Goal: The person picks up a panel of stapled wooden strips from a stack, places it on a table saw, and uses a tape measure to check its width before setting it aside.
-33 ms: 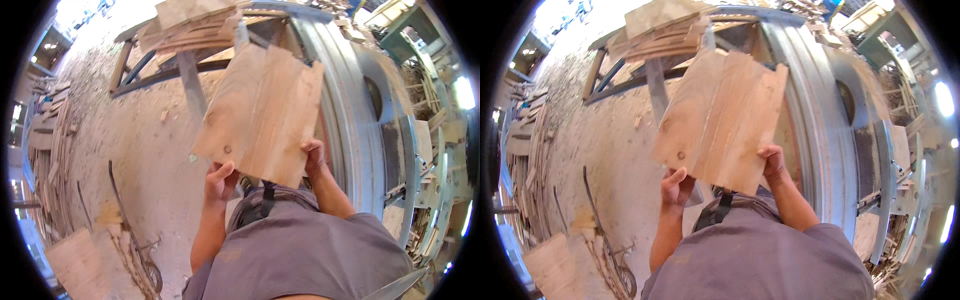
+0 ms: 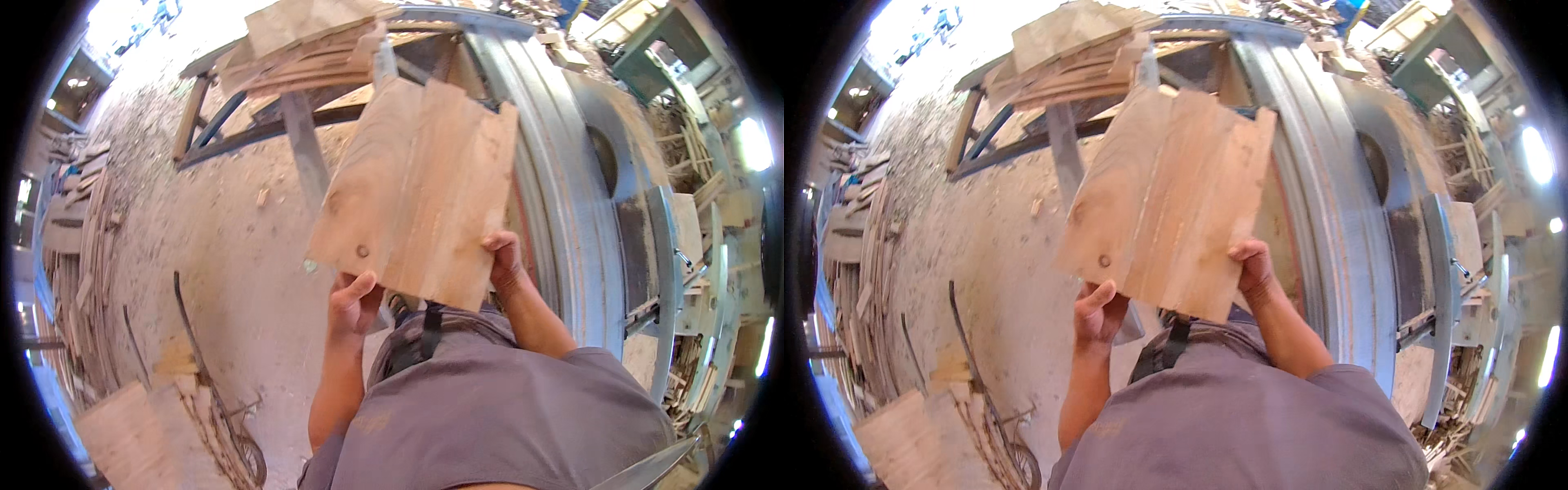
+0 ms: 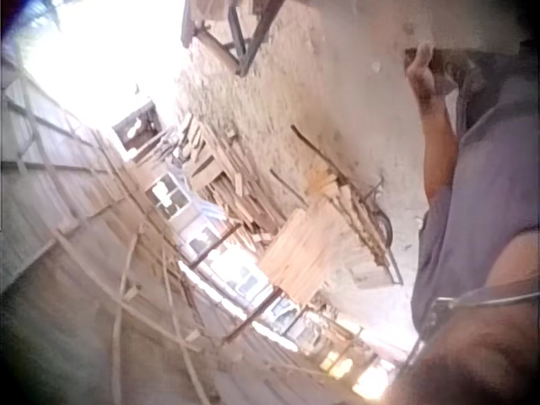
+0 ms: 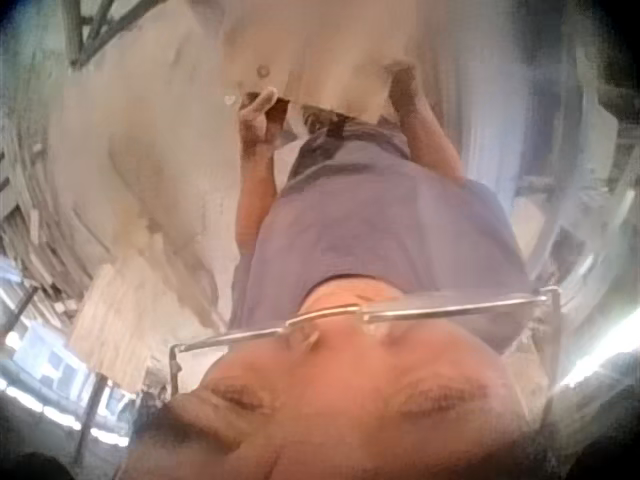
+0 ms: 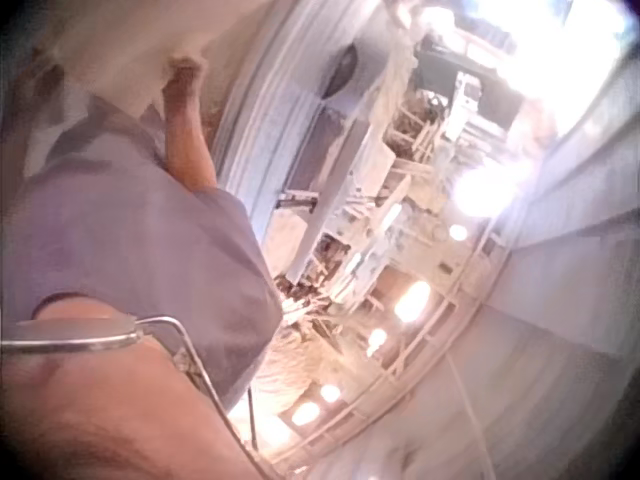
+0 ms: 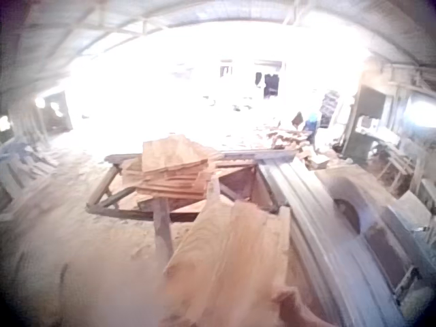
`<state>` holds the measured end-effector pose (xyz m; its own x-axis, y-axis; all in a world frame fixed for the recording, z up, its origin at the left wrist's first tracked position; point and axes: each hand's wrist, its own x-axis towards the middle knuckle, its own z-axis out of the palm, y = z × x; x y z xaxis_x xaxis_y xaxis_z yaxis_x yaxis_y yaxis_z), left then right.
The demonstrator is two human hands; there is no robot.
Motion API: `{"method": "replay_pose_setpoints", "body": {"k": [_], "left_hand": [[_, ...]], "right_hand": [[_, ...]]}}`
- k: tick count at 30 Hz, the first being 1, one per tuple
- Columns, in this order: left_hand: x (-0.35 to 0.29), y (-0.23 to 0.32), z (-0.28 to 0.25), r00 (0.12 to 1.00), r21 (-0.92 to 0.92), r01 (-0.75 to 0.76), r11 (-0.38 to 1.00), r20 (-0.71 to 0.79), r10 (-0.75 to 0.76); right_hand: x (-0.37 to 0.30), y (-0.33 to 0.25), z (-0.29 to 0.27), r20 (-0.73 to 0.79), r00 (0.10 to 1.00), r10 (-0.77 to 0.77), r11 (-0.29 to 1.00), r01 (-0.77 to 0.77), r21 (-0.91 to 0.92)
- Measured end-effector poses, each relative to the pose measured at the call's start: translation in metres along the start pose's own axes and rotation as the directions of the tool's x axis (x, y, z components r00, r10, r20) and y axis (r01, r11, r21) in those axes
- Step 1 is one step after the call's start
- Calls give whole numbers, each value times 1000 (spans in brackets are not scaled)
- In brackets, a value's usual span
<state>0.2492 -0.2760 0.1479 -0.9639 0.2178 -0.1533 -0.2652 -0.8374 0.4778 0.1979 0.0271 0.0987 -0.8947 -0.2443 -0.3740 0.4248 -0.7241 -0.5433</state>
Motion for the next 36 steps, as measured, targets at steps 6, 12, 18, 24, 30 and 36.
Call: {"method": "replay_pose_setpoints", "body": {"k": [6, 12, 18, 24, 30, 36], "left_hand": [[27, -17, 15, 989, 125, -22, 992, -140, 40], [64, -39, 17, 988, 68, -69, 995, -137, 78], [95, -56, 18, 951, 181, -107, 978, -267, 154], [112, -60, 29, 882, 124, -179, 976, -420, 215], [75, -71, 29, 689, 294, -306, 905, -588, 424], [46, -87, 25, 602, 392, -323, 861, -617, 507]], "right_hand": [[23, -34, 25, 131, 989, 74, 993, -85, 76], [79, -56, -33, 206, 972, 117, 990, -130, 47], [119, -97, -25, 227, 962, 153, 987, -158, 3], [161, -131, 16, 233, 963, 133, 991, -134, -11], [253, -166, 92, 440, 886, 148, 985, -170, 9], [368, -223, 285, 394, 905, -162, 970, 219, -105]]}}
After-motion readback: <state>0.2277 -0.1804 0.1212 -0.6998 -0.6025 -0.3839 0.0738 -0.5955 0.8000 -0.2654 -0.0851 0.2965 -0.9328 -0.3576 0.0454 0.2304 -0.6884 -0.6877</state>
